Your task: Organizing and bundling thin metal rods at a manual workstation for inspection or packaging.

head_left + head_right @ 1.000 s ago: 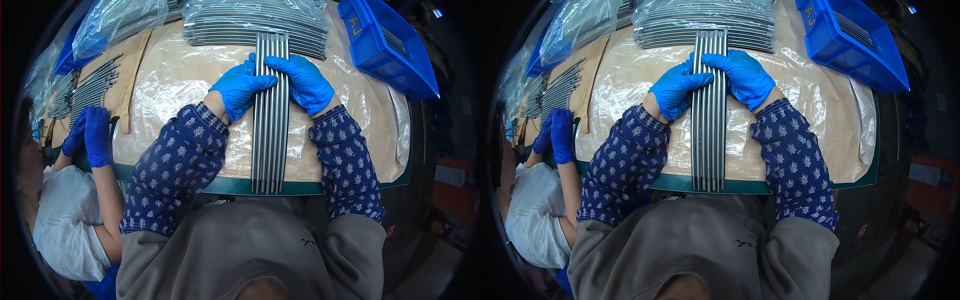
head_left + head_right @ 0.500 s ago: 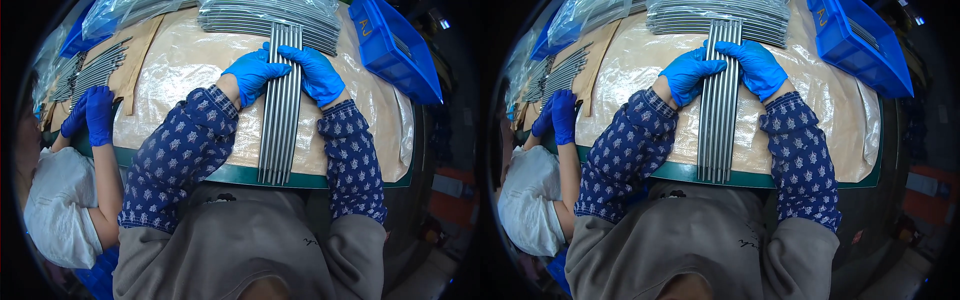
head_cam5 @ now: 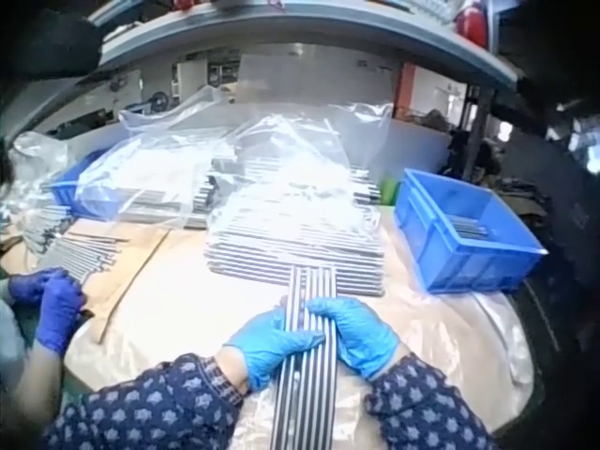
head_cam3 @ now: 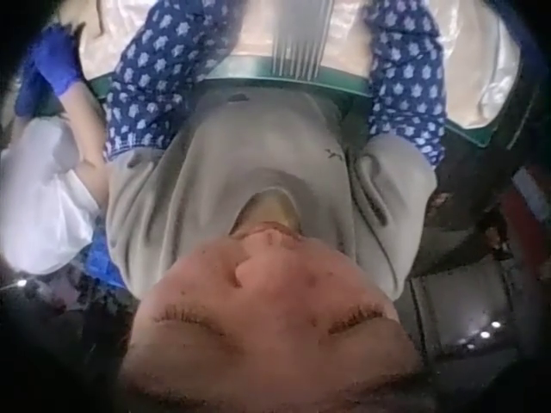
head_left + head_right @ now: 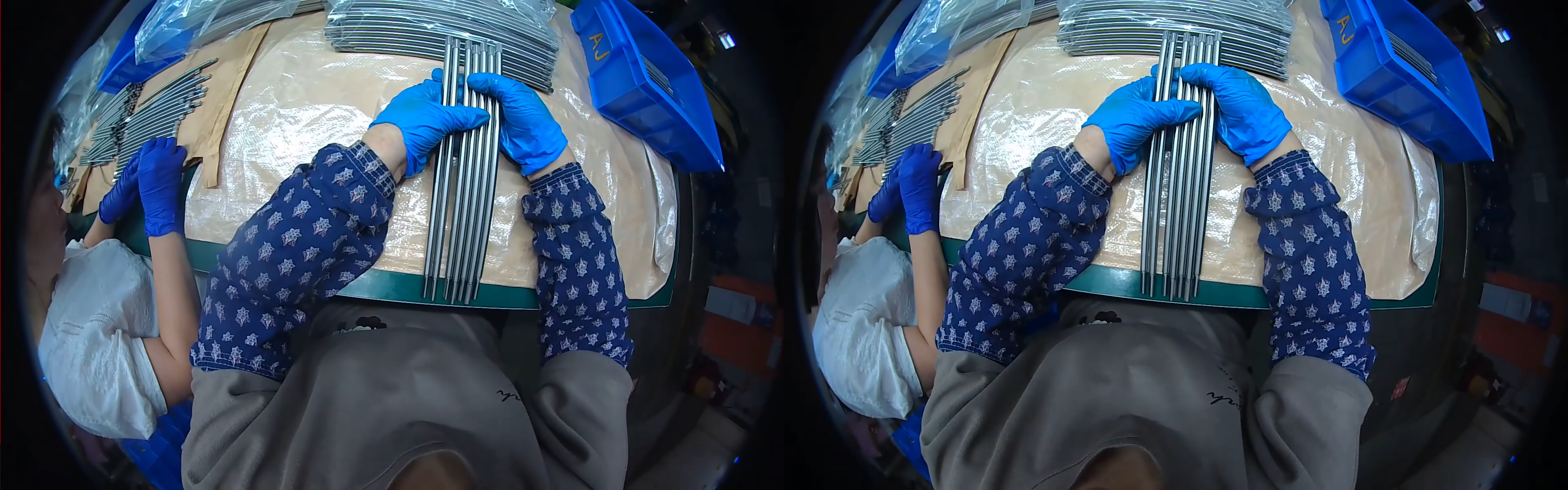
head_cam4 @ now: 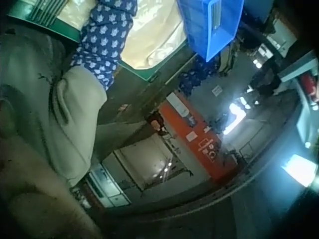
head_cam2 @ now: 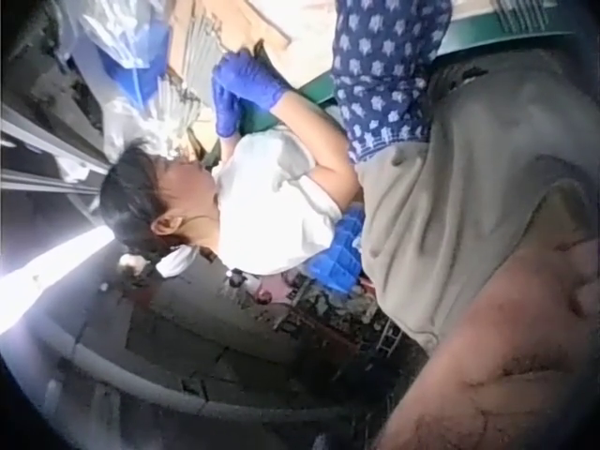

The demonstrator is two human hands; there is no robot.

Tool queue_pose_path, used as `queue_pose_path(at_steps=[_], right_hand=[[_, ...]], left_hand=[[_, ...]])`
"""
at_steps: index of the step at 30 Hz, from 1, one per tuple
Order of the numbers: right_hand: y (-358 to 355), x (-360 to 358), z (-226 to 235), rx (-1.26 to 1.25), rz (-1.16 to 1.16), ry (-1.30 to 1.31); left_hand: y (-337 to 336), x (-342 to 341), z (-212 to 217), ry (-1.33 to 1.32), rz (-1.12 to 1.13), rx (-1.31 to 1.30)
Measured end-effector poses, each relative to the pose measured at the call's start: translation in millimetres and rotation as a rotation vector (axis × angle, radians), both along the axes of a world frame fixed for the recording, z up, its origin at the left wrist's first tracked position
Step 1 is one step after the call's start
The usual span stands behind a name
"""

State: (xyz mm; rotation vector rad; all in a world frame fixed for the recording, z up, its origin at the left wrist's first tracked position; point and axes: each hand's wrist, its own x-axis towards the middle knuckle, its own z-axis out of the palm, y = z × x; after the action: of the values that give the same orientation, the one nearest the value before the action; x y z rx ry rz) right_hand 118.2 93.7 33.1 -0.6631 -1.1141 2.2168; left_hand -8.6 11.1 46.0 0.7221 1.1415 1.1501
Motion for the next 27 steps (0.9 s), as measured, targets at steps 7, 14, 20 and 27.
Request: queue_pose_path(at_steps=[7,14,20,27], right_hand=[[3.4,7.7,-7.2,-0.108,-0.010,0.030],[-1.0,2.8,-2.0,-0.129,-0.020,0.022],[1.8,4.1,3.7,-0.001,0.080,-0.005],[-12.1,5.8,34.8,0.046,0.095,0.107]], left_hand=[[2.8,-5.7,-8.9,-0.295,0.052,-0.055],[1.7,-8.1,-9.8,-0.173,-0.004,-0.014],[9.5,1.7,-10.2,0.192,0.021,0.127],[-16.2,17.8,-6.7,-0.209,-0.388,0.081]])
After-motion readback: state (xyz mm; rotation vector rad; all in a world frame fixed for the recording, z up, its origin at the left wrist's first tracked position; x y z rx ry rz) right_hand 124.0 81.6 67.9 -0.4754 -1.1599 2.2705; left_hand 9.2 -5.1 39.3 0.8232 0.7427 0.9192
